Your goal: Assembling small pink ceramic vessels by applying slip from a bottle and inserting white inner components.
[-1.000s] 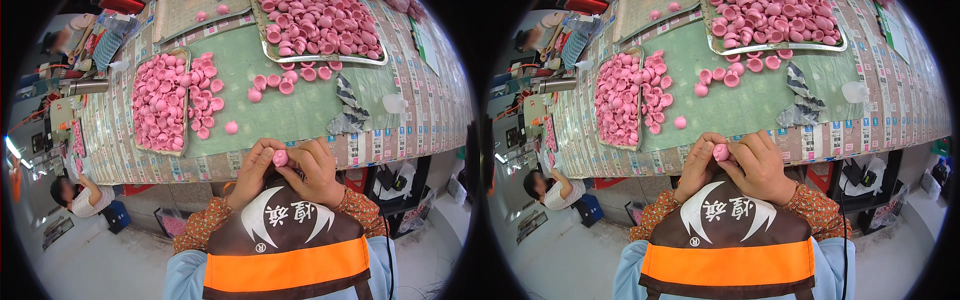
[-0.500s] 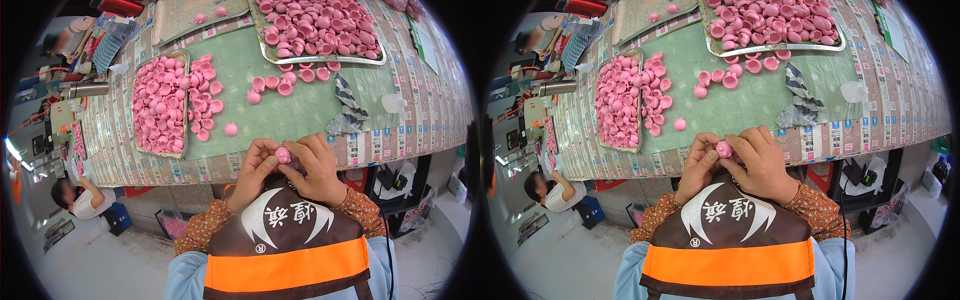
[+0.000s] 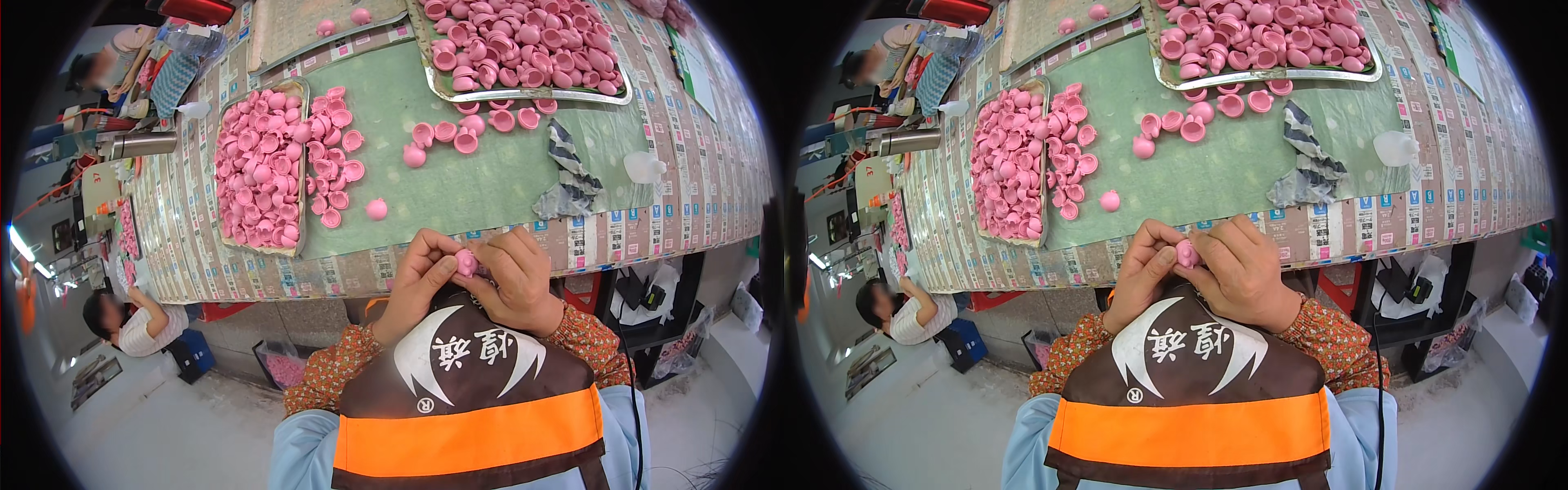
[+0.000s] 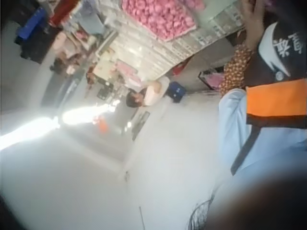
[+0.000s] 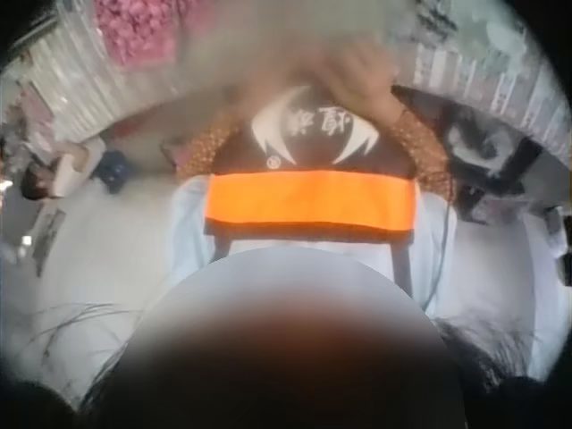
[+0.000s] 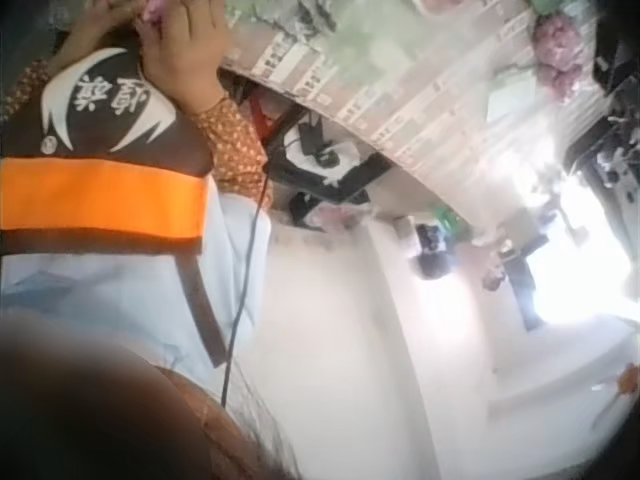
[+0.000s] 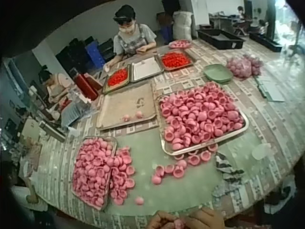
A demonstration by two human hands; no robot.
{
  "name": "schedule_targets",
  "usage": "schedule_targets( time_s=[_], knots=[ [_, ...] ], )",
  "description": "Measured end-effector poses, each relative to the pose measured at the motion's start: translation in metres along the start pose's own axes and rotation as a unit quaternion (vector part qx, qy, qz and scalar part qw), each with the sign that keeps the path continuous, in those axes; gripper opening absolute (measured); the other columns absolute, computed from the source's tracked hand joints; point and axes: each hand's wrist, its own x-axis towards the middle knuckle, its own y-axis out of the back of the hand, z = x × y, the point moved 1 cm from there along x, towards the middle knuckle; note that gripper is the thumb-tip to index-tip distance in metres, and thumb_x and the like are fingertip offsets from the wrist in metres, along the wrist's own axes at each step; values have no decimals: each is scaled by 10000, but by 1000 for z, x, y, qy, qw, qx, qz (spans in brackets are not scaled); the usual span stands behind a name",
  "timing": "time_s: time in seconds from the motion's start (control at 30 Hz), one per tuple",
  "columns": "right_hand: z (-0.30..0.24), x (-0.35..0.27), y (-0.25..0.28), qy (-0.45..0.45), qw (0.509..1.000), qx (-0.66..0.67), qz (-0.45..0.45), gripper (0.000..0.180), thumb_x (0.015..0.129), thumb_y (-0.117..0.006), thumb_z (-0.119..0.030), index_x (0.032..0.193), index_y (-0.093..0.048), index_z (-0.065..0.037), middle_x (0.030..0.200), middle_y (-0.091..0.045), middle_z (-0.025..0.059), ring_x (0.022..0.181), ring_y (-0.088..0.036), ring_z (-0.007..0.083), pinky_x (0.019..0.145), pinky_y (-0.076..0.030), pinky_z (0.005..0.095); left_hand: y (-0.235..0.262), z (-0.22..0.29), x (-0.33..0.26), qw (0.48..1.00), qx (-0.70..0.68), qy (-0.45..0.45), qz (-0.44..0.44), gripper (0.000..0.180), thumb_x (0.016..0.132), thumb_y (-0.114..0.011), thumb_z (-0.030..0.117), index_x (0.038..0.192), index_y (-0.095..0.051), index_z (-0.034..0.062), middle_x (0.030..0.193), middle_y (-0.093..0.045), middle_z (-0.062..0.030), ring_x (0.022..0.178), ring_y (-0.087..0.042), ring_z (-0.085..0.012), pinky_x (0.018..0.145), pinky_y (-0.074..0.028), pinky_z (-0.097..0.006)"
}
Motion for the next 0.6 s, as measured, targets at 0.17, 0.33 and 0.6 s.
schedule_targets(
  time_s=[0.17,0.33,0.6],
  knots=[
    [1,-5,1,22,999,-27,-18,406,666,-836,-111,1001,-668,46,792,-577,108,659,-551,258,549,-449,356,-1,2,0,1000,20,7,1,251,1030,-556,197,1172,-470,9,1056,-621,-77,964,-593,-104,892,-471,-255],
    [4,-5,-2,24,1000,-10,-2,415,681,-832,-120,1029,-671,37,796,-579,99,652,-539,253,548,-441,355,2,-1,1,1000,14,7,-7,261,1027,-562,200,1191,-455,26,1067,-608,-75,987,-578,-104,893,-467,-256],
    [0,5,4,-18,999,10,-40,436,691,-824,-126,1081,-653,-29,896,-596,94,748,-551,268,618,-456,374,0,4,1,997,-71,40,-4,320,1002,-586,162,1265,-425,78,1143,-583,-72,1083,-571,-141,944,-469,-294]
  ],
)
